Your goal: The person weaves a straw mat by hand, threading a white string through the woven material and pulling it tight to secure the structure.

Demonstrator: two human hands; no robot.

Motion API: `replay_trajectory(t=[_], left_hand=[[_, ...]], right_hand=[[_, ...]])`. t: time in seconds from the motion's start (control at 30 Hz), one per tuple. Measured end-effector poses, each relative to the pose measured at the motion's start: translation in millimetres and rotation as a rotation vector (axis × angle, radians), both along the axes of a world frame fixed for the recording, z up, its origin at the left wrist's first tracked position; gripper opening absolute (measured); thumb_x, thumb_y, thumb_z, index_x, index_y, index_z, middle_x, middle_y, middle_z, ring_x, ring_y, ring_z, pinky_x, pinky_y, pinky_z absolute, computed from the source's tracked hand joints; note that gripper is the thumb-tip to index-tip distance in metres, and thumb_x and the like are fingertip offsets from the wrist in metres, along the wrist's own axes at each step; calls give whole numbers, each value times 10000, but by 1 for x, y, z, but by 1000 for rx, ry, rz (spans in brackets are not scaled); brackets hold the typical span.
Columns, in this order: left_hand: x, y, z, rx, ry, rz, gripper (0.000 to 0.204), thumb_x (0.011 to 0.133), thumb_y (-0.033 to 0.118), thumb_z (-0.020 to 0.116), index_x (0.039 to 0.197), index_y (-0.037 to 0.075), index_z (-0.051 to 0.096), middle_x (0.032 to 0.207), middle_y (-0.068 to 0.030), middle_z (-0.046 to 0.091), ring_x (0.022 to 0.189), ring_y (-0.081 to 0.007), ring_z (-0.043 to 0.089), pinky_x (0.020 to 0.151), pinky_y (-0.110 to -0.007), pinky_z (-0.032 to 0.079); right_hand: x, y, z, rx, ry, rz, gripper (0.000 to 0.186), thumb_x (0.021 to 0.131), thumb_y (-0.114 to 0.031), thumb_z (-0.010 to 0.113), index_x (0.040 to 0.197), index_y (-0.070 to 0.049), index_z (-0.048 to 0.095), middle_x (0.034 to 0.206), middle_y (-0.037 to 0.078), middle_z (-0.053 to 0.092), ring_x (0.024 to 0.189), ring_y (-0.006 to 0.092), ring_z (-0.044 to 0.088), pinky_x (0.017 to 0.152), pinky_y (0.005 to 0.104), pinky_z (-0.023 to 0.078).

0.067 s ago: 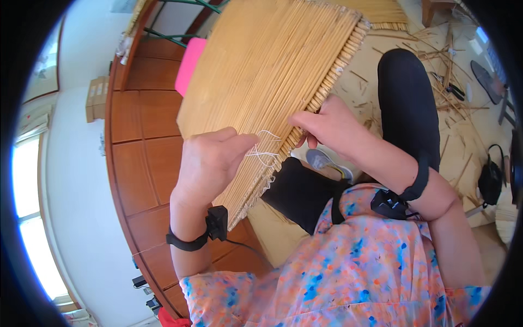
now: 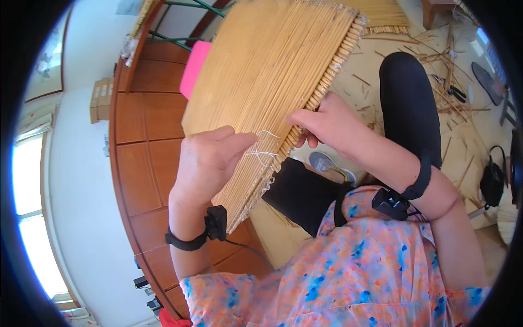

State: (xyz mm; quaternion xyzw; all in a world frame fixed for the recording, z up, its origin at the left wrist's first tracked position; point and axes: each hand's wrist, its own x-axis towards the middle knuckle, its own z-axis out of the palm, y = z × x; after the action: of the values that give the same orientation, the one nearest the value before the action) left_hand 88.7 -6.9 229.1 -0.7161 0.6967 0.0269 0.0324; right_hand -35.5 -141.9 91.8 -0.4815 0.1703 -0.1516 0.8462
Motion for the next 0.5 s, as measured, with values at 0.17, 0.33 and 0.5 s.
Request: replay_trajectory(t=[0.17, 0.33, 0.5], left_hand=[[17, 6, 52, -87, 19, 11, 194, 706, -29, 657, 869, 69, 692, 598, -91, 532, 525, -225, 544, 471, -307, 399], [25, 10, 95, -141, 2, 43, 203, 715, -65, 638, 880, 44, 682, 619, -99, 514, 531, -217, 517, 480, -299, 394], [43, 14, 133, -118, -61, 70, 199, 794, -92, 594, 937, 26, 668, 623, -53, 456, 567, -141, 443, 515, -268, 345]], right_hand=[[6, -12, 71, -119, -82, 56, 323, 793, -227, 570, 927, 57, 645, 725, 109, 653, 513, 138, 601, 456, 253, 472], [14, -20, 123, -46, -84, 146, 252, 814, -234, 543, 795, 7, 614, 685, 102, 637, 490, 127, 555, 430, 265, 395], [45, -21, 154, -114, -96, 207, 313, 846, -294, 532, 741, -2, 575, 595, 106, 596, 408, 124, 449, 406, 297, 337]])
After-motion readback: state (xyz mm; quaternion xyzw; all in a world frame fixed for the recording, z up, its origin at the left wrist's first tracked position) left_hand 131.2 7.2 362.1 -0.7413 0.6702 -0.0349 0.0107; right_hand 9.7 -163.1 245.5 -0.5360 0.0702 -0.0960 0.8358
